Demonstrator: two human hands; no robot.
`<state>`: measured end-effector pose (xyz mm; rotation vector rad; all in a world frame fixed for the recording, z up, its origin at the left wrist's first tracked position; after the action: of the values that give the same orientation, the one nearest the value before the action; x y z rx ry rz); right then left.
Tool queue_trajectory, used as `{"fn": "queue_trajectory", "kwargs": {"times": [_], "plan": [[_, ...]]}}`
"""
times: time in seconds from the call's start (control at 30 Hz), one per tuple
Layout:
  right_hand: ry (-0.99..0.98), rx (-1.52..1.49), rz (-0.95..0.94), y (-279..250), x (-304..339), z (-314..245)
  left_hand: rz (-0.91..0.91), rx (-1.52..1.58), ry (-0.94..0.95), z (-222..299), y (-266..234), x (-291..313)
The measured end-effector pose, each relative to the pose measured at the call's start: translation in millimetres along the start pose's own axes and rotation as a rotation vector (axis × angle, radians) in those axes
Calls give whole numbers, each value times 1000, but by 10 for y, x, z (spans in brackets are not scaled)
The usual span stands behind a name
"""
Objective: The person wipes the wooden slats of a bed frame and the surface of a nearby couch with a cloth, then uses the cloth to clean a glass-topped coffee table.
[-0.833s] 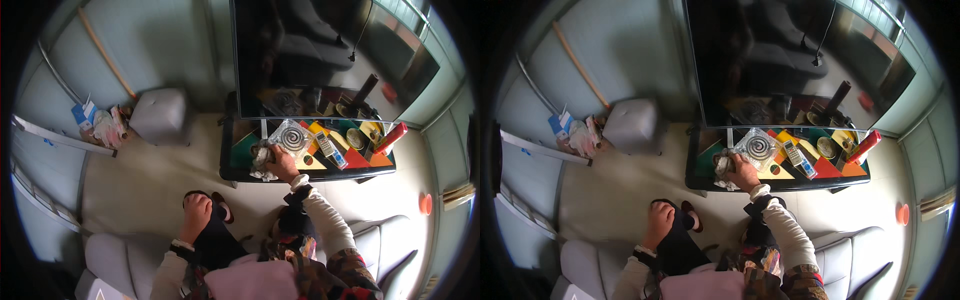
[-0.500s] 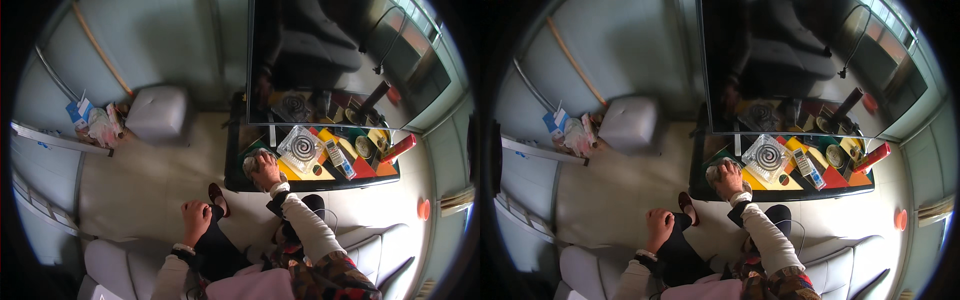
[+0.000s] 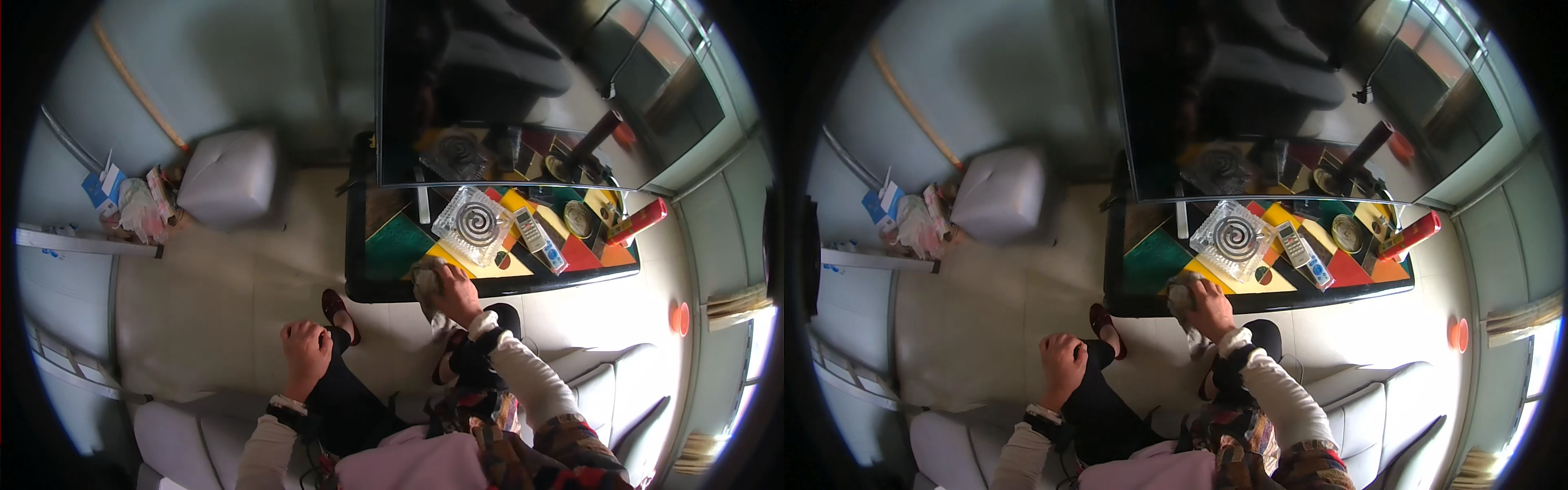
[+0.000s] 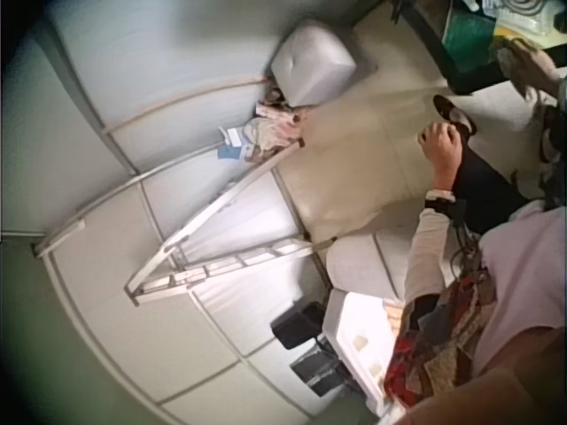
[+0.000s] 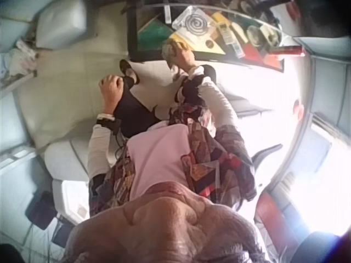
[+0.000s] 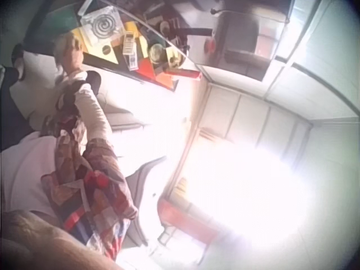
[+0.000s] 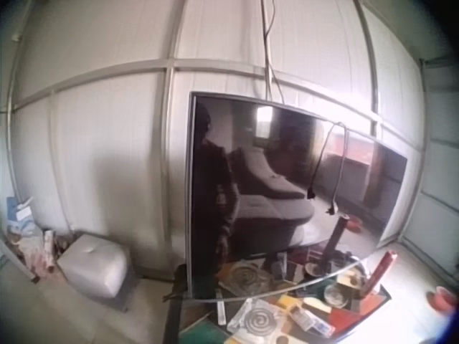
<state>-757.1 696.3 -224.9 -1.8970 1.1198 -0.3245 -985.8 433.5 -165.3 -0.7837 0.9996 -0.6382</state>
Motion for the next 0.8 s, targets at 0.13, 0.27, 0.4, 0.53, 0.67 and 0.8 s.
{"fn": "queue_trajectory", "kwargs": {"times": [0.13, 0.27, 0.4, 0.53, 0.67, 0.8], "plan": [[-72, 12, 69, 230, -591, -293, -47, -38, -35, -9, 48, 15], [-73, 52, 146, 454, -1099, -254, 2, -14, -10, -13, 99, 37], [-42, 126, 126, 560, -1044, -319, 5, -35, -18, -58, 87, 70], [-99, 79, 88, 491, -659, -326, -13, -53, -35, -49, 92, 35], [-59, 44, -9, 405, -152, -356, 12, -6, -14, -17, 43, 33], [-71, -10, 21, 348, -123, -316, -32, -17, 4, 23, 73, 33]]}}
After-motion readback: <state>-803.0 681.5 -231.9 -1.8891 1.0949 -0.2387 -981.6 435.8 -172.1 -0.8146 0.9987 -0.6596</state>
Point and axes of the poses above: each hand's wrist, its own x-axis away from the middle knuckle, its own y-axis out of the palm, z = x × y, the point moved 10 cm from there along -x, towards the middle knuckle, and after that the axes turned 11 degrees about z, right-handed, at the moved point
